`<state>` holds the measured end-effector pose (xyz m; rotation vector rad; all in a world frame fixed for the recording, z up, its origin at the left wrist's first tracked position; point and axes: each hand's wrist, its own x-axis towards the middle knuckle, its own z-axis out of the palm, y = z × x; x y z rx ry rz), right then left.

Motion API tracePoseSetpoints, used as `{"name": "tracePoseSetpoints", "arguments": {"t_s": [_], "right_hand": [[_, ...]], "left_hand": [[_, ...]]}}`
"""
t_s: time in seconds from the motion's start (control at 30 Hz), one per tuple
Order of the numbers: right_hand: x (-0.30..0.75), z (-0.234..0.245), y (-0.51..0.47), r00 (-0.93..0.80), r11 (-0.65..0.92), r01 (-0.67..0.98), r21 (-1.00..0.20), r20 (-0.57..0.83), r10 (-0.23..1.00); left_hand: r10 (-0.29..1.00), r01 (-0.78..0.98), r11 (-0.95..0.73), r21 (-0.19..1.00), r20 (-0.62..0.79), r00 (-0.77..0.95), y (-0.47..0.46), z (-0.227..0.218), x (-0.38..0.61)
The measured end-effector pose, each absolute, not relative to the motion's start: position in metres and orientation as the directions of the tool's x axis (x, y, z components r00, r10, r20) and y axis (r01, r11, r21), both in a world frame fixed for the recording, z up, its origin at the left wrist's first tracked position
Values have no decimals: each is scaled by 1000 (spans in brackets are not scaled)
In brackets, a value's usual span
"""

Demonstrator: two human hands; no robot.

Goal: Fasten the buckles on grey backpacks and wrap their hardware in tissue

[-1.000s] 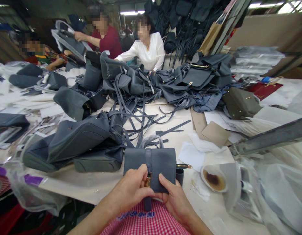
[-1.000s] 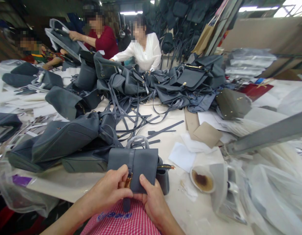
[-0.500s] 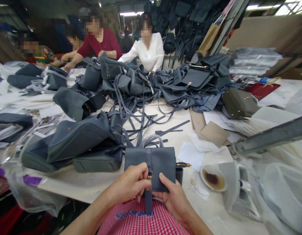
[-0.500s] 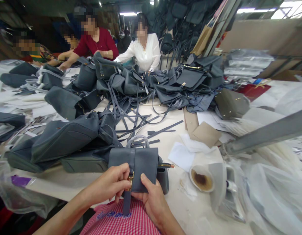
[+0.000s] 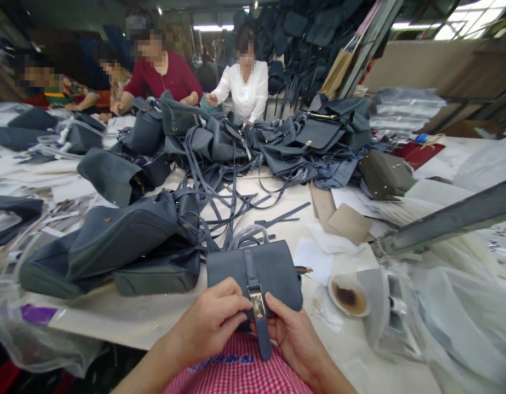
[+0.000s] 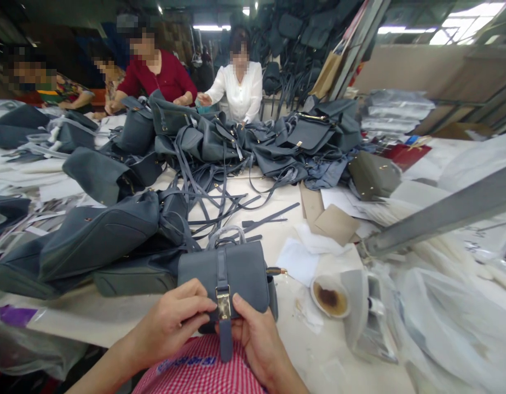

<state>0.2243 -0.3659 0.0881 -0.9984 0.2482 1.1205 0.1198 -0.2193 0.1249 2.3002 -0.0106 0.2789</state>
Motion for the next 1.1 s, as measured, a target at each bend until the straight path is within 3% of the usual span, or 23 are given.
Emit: {"name": "tracePoseSetpoints", "arguments": {"t_s": [0.23, 0.57, 0.73, 0.83, 0.9, 0.97, 1.1], "right_hand": [[221, 92, -365, 432, 59, -846, -529, -618, 657], [217, 88, -365, 461, 76, -837, -541, -624, 631], [217, 86, -365, 467, 67, -835, -546, -638, 612], [218, 87, -365, 449, 47, -851, -522, -680, 580], [220, 88, -366, 419, 34, -871, -490, -704, 574], [221, 90, -366, 396, 29, -882, -471, -706, 587], [221, 91, -366, 393, 32, -881, -472, -692, 606]], "left_hand": [[-102, -275, -897, 347, 442, 891, -228, 113, 120], [-344, -407, -908, 100, 375, 861, -228, 117, 120], [-348, -404, -906, 127, 318, 882, -220, 116, 128], [-180, -268, -905, 331, 274, 945, -211, 117, 133], [-140, -245, -863, 443, 257, 956, -206, 120, 135], [-224, -328, -847, 418, 278, 934, -203, 122, 135], [-416, -499, -840, 214, 338, 844, -207, 125, 134]]}}
